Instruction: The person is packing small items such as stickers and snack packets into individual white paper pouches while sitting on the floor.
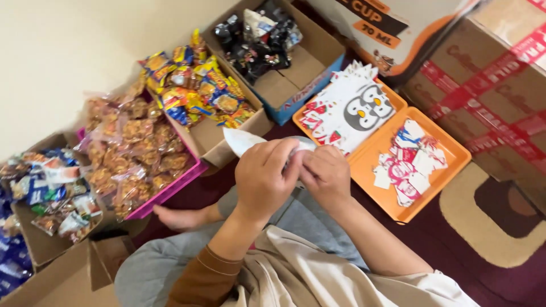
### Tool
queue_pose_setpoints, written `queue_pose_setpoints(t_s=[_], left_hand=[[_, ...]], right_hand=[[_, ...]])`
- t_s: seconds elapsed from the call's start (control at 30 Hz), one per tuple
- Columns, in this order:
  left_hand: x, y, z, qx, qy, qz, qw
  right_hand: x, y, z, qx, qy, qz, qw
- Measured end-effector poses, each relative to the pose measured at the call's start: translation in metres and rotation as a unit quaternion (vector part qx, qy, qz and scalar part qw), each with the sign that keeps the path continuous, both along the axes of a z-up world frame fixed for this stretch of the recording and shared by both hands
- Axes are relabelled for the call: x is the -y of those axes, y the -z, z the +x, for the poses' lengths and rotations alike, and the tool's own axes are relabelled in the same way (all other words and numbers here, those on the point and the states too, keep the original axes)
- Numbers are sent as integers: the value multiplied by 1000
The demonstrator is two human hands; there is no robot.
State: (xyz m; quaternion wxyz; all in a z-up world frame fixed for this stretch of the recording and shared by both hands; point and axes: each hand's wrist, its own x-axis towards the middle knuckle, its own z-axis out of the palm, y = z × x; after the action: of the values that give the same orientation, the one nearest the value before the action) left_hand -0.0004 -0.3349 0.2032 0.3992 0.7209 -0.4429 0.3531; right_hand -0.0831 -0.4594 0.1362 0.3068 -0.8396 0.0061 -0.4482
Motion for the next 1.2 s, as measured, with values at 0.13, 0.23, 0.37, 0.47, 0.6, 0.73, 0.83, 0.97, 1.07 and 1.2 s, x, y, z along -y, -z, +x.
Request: queue_pose_setpoints(t_s=[0.13, 0.23, 0.37, 0.47, 0.6, 0.73, 0.83, 0.97, 1.07, 1.2], left_hand=[[9, -13, 0, -178, 32, -32, 983], [6, -12, 4, -422, 81, -109, 896], [6, -13, 2, -418, 114, -152, 888], [9, -14, -2, -359, 155, -104, 914], [5, -6, -1, -401, 249, -91, 877], [0, -10, 2, -443, 292, 18, 848], [-8, 5, 9, -476, 302, 29, 825], [-14, 26, 12, -396, 215, 103, 887], [-13, 27, 13, -382, 185, 104, 900], [-12, 33, 10, -425, 175, 30, 888]], right_hand=[[2, -9, -3, 3, -29, 98, 995], [6, -13, 2, 7, -55, 130, 990], [7, -12, 8, 14, -76, 159, 984], [6, -17, 11, 35, -93, 166, 981], [1, -21, 12, 75, -111, 193, 972], [-2, -39, 9, 67, -132, 202, 968], [4, -50, 2, 61, -117, 200, 971], [11, -49, -3, 50, -158, 290, 942], [26, -54, -12, 83, -210, 362, 905], [93, 6, -32, 32, -103, 247, 963]])
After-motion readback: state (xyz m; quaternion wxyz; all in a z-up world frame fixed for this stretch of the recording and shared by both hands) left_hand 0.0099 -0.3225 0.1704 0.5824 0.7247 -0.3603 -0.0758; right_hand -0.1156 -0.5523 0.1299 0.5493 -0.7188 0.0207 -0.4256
